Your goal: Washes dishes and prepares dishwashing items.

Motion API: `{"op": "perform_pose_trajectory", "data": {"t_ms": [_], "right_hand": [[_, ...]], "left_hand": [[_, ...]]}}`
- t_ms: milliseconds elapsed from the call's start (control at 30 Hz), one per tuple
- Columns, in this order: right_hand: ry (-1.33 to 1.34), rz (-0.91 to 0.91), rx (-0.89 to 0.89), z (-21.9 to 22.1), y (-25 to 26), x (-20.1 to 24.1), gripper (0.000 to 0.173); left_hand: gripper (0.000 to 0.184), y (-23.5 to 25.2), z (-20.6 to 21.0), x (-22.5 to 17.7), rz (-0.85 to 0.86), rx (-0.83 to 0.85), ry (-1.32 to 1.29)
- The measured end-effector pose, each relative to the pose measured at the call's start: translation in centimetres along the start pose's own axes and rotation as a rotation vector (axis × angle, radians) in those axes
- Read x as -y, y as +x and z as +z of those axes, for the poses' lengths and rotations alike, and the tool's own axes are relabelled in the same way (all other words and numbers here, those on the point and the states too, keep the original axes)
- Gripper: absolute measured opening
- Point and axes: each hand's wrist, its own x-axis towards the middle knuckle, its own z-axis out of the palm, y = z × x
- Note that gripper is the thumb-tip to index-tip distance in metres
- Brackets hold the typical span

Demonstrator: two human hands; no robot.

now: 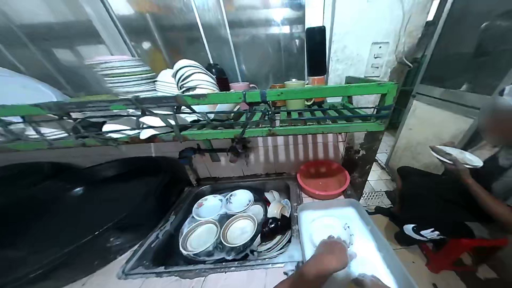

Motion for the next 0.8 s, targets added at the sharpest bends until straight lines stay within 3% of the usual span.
{"op": "perform_pose_trajectory", "data": {"t_ms": [100,200,333,467,633,800], "right_hand": [[0.093,-0.008,-0.086,-0.7,-0.6,0.2,0.055],[0.244,-0.077,-0.258,-1.3,-1.1,-0.4,0.045],[0.433,-0.059,-0.46,-1.7,-1.5,-0.2,0.054],[0.581,0.01,-0.607,-1.8,-1.8,-0.2,0.064],[0.621,-0.017,-0.667,-1.9,-1.7,-0.6,0.065],[0.595,0.015,-0.676,-1.4,-0.3,-2.1,0.07]], "left_hand": [[0.05,-0.6,-1.5,0.5,0.022,-0.145,-0.422],[0.04,-1.2,-3.1,1.3,-0.076,-0.221,-0.82],[0.042,-2.5,-3.6,2.8,-0.195,-0.273,-1.134],[0.052,-4.0,-3.7,2.8,-0.258,-0.329,-1.283],[0.019,-5.6,-3.7,1.7,-0.265,-0.335,-1.444],[0.027,-5.9,-3.6,1.5,-0.211,-0.196,-1.173]]}}
